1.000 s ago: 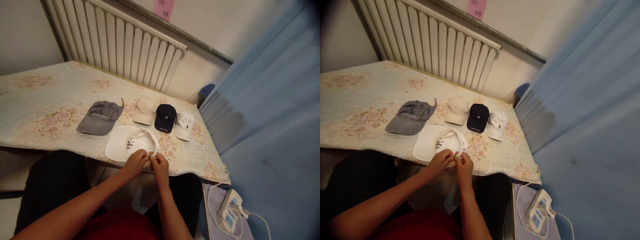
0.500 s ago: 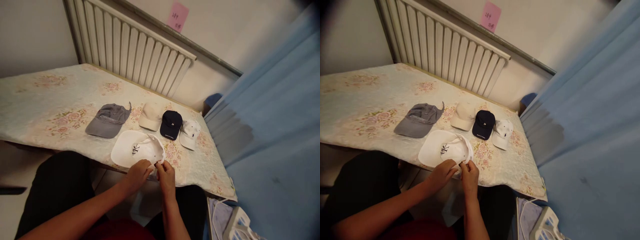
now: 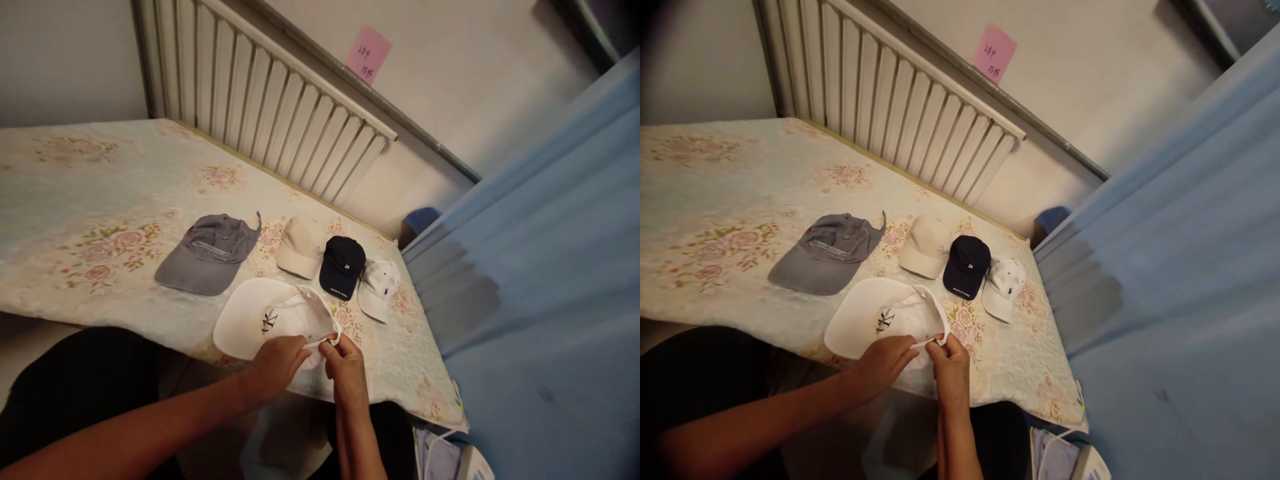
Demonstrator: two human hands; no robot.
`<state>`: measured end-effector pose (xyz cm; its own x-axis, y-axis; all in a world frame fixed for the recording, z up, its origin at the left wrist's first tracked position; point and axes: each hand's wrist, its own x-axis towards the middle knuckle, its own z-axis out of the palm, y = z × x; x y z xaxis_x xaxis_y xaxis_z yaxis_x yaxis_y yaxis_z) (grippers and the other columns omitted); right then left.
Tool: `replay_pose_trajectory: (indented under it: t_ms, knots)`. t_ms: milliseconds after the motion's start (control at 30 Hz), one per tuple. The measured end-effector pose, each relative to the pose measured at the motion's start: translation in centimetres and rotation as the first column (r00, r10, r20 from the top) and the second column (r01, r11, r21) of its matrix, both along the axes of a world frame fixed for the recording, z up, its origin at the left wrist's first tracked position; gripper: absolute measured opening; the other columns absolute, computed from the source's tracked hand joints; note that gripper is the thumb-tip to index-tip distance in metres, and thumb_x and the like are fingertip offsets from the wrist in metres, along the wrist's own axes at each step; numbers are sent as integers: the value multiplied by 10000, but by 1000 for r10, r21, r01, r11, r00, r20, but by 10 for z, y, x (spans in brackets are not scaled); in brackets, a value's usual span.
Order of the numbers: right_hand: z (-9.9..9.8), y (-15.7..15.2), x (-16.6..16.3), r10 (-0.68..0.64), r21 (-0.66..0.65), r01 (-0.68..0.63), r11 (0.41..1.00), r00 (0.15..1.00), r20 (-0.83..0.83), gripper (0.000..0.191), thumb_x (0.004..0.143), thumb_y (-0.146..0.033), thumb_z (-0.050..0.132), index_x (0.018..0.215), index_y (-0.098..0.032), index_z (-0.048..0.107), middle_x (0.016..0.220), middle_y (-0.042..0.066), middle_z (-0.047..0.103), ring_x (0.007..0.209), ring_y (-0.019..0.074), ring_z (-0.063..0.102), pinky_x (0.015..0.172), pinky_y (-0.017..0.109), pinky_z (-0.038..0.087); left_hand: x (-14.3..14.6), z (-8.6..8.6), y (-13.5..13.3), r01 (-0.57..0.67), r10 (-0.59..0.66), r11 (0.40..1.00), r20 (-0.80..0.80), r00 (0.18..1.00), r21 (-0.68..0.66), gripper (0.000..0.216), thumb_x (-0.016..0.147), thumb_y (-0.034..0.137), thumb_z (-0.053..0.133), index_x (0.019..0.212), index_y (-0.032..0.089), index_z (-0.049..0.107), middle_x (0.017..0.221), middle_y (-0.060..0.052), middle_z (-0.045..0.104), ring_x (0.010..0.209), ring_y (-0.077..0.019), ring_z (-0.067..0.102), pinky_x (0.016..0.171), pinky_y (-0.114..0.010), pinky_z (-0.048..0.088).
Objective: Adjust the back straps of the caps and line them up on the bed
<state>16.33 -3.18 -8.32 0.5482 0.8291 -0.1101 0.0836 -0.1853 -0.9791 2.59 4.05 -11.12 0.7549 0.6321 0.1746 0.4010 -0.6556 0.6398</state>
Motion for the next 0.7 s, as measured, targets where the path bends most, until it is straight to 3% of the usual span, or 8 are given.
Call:
replay_pose_trajectory:
  t_ms: [233,467,700]
  knots:
    - [2,17,-2,-20,0,20,1000,999,44,125,731,-294,630,743,-179,582,465,-99,394,410,57,298,411,203,218,-6,-7,22,-2,-1,1000,-85,996,-28,334,956,340,331,863,159,596,831,-93,684,806,-236,644,703,-334,455]
    - [7,32,-3,-87,53,88,995,996,-13,126,711,-278,642,746,-175,578,450,-104,367,389,51,289,403,203,206,-20,-15,32,56,-56,998,-62,996,-7,306,950,331,360,893,163,610,862,-78,693,831,-225,647,733,-329,469]
    - [14,34,4,-21,118,28,993,998,-64,122,706,-262,656,698,-171,574,492,-88,399,411,44,298,415,204,214,-24,-12,35,84,-83,996,-34,996,28,294,941,307,377,869,157,620,862,-79,688,830,-225,633,754,-349,475]
